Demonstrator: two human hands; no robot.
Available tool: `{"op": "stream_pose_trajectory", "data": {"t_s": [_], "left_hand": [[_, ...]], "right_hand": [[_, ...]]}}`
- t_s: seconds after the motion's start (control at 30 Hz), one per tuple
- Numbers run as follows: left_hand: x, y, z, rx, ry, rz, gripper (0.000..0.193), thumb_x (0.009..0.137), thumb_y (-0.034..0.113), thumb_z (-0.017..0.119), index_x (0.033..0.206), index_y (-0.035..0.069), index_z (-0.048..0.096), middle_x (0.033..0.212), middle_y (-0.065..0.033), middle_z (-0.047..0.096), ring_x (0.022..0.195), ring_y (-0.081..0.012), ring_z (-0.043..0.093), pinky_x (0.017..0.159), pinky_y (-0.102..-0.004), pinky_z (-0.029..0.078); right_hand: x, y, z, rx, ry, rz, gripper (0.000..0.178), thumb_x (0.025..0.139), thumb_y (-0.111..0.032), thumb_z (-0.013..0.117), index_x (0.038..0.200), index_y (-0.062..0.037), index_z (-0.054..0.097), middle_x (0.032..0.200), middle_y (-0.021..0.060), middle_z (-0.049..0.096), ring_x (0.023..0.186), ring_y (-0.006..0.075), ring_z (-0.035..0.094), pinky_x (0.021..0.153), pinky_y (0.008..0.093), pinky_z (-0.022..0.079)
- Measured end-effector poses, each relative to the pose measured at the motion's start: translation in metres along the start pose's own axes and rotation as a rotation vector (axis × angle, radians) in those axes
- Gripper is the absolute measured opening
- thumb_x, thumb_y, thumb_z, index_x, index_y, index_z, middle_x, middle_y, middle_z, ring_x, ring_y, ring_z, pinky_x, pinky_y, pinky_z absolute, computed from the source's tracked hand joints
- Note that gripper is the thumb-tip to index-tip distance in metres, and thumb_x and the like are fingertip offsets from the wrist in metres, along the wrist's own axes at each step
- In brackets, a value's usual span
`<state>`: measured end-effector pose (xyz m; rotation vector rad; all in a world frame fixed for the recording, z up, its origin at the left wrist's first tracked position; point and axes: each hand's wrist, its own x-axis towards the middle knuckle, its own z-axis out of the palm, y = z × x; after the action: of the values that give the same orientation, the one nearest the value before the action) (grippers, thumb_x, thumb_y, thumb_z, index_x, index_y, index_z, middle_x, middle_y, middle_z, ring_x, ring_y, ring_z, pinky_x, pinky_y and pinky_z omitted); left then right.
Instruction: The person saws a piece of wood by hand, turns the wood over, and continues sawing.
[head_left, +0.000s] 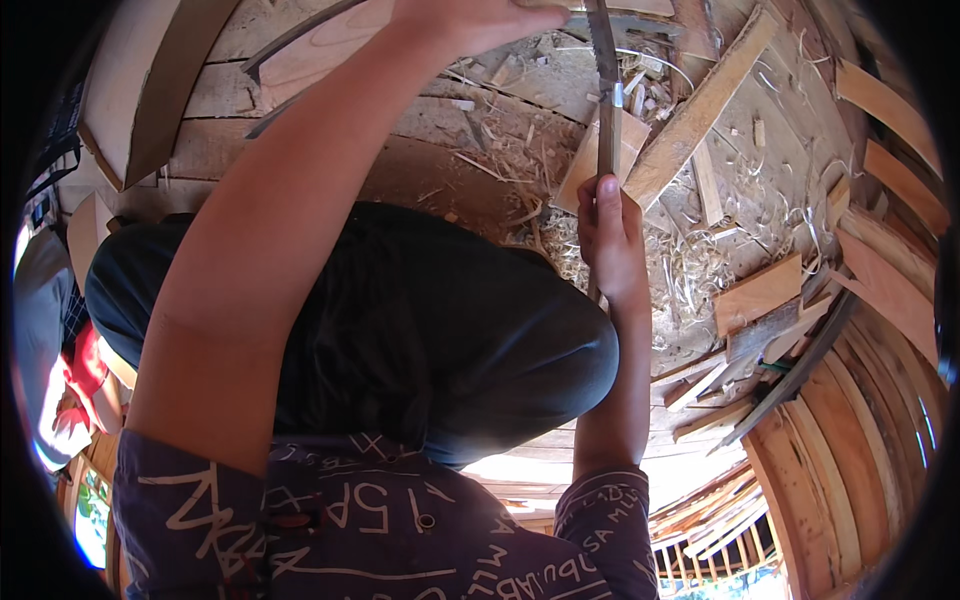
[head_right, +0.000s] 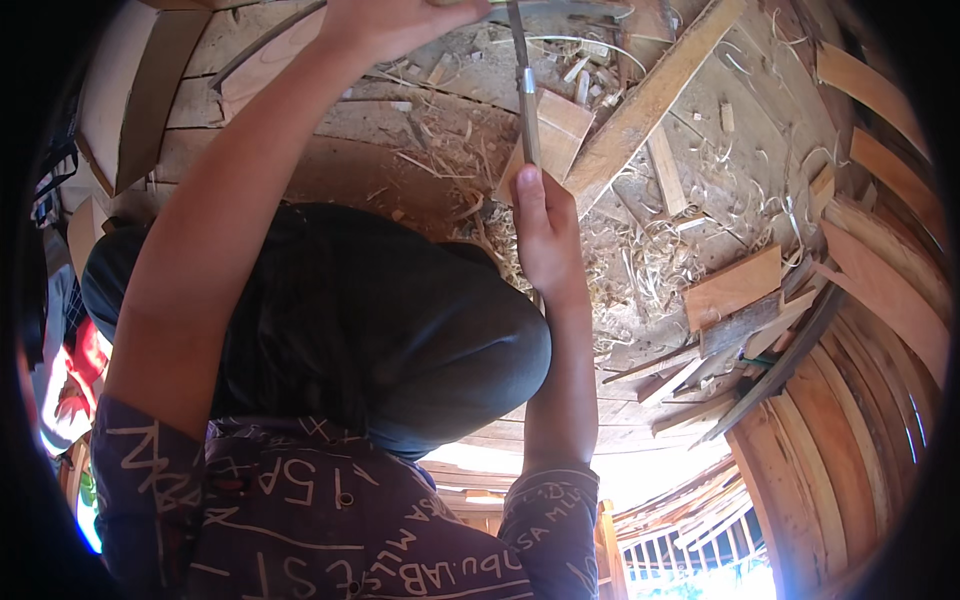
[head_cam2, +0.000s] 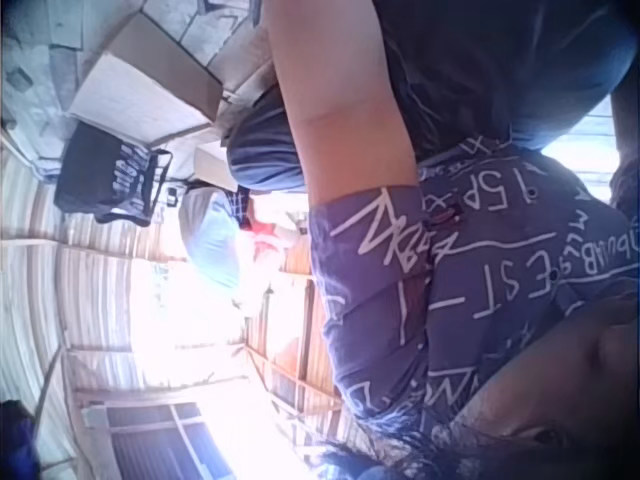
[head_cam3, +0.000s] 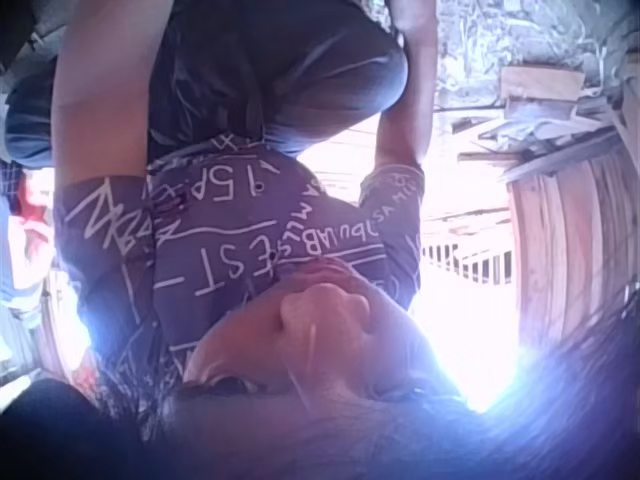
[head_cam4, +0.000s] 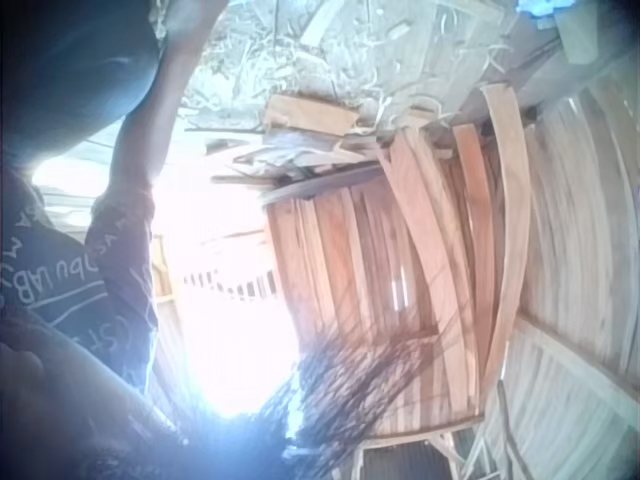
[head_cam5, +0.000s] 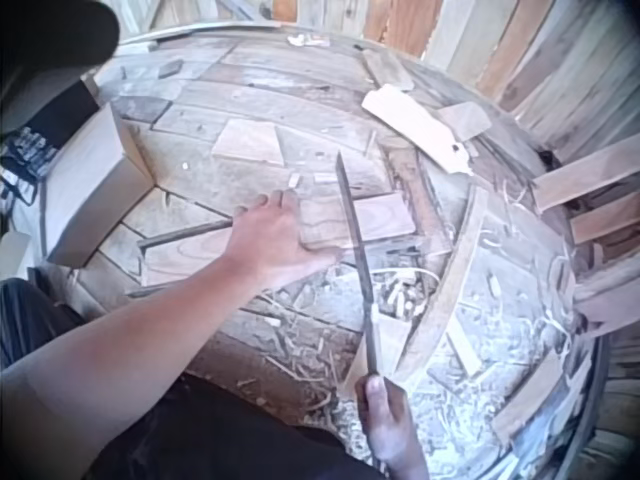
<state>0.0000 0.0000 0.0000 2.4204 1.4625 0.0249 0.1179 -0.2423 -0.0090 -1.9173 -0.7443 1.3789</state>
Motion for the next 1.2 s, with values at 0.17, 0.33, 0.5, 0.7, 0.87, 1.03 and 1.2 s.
{"op": "stream_pose_trajectory", "data": {"t_s": [0.17,0.33,0.5,0.7,0.87,1.03,1.2], "left_hand": [[0.005,-0.006,0.009,0.010,0.038,0.013,0.089,0.074,0.061,0.064,0.121,-0.014,0.052,0.122,-0.0280,0.058,0.117,-0.0410,0.055,0.099,-0.0510,0.043],[0.005,-0.007,0.012,-0.009,0.062,0.034,0.087,0.075,0.061,0.064,0.120,-0.013,0.052,0.120,-0.0279,0.060,0.113,-0.0411,0.058,0.097,-0.0493,0.045],[0.004,-0.007,0.013,0.008,0.070,0.041,0.087,0.076,0.061,0.064,0.120,-0.013,0.051,0.119,-0.0276,0.060,0.112,-0.0406,0.059,0.097,-0.0489,0.046],[-0.005,0.000,0.011,-0.034,0.089,0.015,0.087,0.076,0.060,0.064,0.123,-0.012,0.050,0.122,-0.0272,0.059,0.115,-0.0402,0.057,0.098,-0.0486,0.045],[0.001,-0.006,0.010,0.003,0.070,0.005,0.088,0.077,0.060,0.063,0.124,-0.012,0.049,0.123,-0.0274,0.059,0.117,-0.0400,0.056,0.100,-0.0472,0.044],[0.007,-0.002,0.014,-0.071,0.067,-0.032,0.087,0.078,0.059,0.063,0.125,-0.013,0.049,0.123,-0.0279,0.059,0.117,-0.0401,0.055,0.100,-0.0457,0.044],[0.009,-0.007,0.015,-0.074,0.108,-0.008,0.088,0.078,0.058,0.063,0.127,-0.013,0.048,0.122,-0.0277,0.059,0.117,-0.0394,0.056,0.100,-0.0442,0.045]], "right_hand": [[-0.004,-0.007,0.002,0.021,0.013,0.073,0.049,0.105,-0.042,0.039,0.072,-0.0060,0.047,0.062,-0.0045,0.038,0.058,0.0068,0.033,0.052,0.0274,0.028],[0.000,-0.001,0.005,-0.058,0.047,-0.064,0.059,0.104,-0.054,0.030,0.073,-0.0078,0.049,0.055,-0.0055,0.035,0.046,0.0058,0.032,0.043,0.0249,0.024],[0.013,-0.015,0.004,-0.107,0.071,-0.075,0.060,0.104,-0.054,0.030,0.071,-0.0082,0.048,0.055,-0.0048,0.035,0.047,0.0064,0.032,0.044,0.0257,0.024],[-0.008,-0.018,0.001,-0.183,0.102,-0.022,0.058,0.104,-0.054,0.029,0.070,-0.0094,0.045,0.055,-0.0049,0.033,0.047,0.0063,0.030,0.044,0.0260,0.023],[-0.020,-0.015,-0.001,-0.130,0.057,-0.003,0.059,0.104,-0.055,0.028,0.071,-0.0094,0.047,0.053,-0.0056,0.034,0.044,0.0053,0.031,0.042,0.0251,0.022],[0.001,-0.022,-0.006,-0.062,0.056,0.065,0.054,0.105,-0.045,0.038,0.073,-0.0028,0.047,0.064,-0.0017,0.039,0.063,0.0094,0.034,0.056,0.0301,0.031],[0.005,-0.024,-0.015,-0.065,0.051,0.050,0.055,0.104,-0.048,0.040,0.073,-0.0028,0.048,0.064,-0.0020,0.040,0.063,0.0090,0.034,0.056,0.0289,0.030]]}}
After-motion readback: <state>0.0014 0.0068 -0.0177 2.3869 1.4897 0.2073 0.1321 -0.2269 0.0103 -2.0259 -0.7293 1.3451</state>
